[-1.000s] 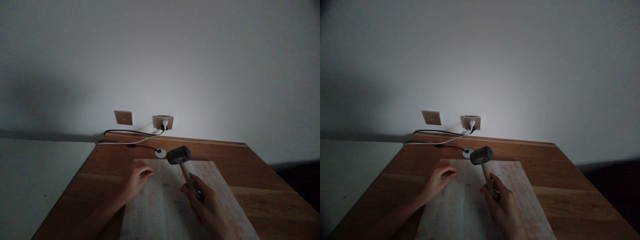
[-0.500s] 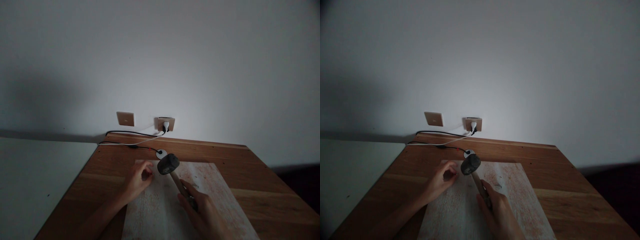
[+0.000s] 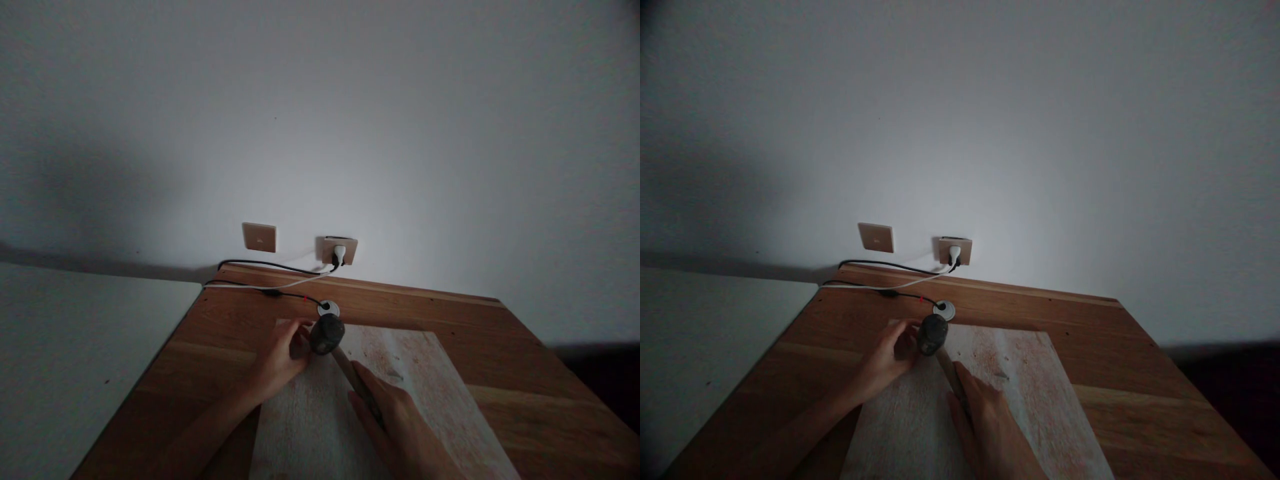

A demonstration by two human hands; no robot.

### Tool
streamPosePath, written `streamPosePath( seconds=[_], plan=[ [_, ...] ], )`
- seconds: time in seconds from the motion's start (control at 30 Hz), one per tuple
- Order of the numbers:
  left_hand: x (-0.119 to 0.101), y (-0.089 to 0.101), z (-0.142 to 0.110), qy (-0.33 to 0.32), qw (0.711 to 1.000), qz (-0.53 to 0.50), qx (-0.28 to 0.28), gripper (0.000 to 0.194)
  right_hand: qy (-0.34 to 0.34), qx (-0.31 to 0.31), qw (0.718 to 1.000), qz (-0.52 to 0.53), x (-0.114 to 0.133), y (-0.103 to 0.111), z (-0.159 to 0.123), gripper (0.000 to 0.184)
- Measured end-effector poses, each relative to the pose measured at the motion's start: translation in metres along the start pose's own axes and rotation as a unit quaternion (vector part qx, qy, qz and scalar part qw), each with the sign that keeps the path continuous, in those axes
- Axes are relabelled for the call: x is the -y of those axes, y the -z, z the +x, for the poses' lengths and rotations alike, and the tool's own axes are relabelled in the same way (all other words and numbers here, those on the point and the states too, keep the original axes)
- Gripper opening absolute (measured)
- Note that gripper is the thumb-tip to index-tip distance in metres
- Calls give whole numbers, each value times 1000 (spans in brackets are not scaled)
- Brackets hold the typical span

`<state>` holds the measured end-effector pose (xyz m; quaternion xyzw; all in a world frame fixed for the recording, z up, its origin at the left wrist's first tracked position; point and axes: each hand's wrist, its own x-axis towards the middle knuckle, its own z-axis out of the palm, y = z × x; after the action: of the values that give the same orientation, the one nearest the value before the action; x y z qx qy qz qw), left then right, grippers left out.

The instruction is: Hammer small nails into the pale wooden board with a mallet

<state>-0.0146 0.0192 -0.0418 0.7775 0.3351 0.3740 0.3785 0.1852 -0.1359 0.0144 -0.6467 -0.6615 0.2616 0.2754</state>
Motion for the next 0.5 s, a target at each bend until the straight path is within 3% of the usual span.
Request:
streamPosePath(
  seconds=[0.5],
  plan=[
    [-3, 3, -1, 24, 999, -30, 1, 39, 16, -47, 999, -13, -1, -7, -4, 44]
  ],
)
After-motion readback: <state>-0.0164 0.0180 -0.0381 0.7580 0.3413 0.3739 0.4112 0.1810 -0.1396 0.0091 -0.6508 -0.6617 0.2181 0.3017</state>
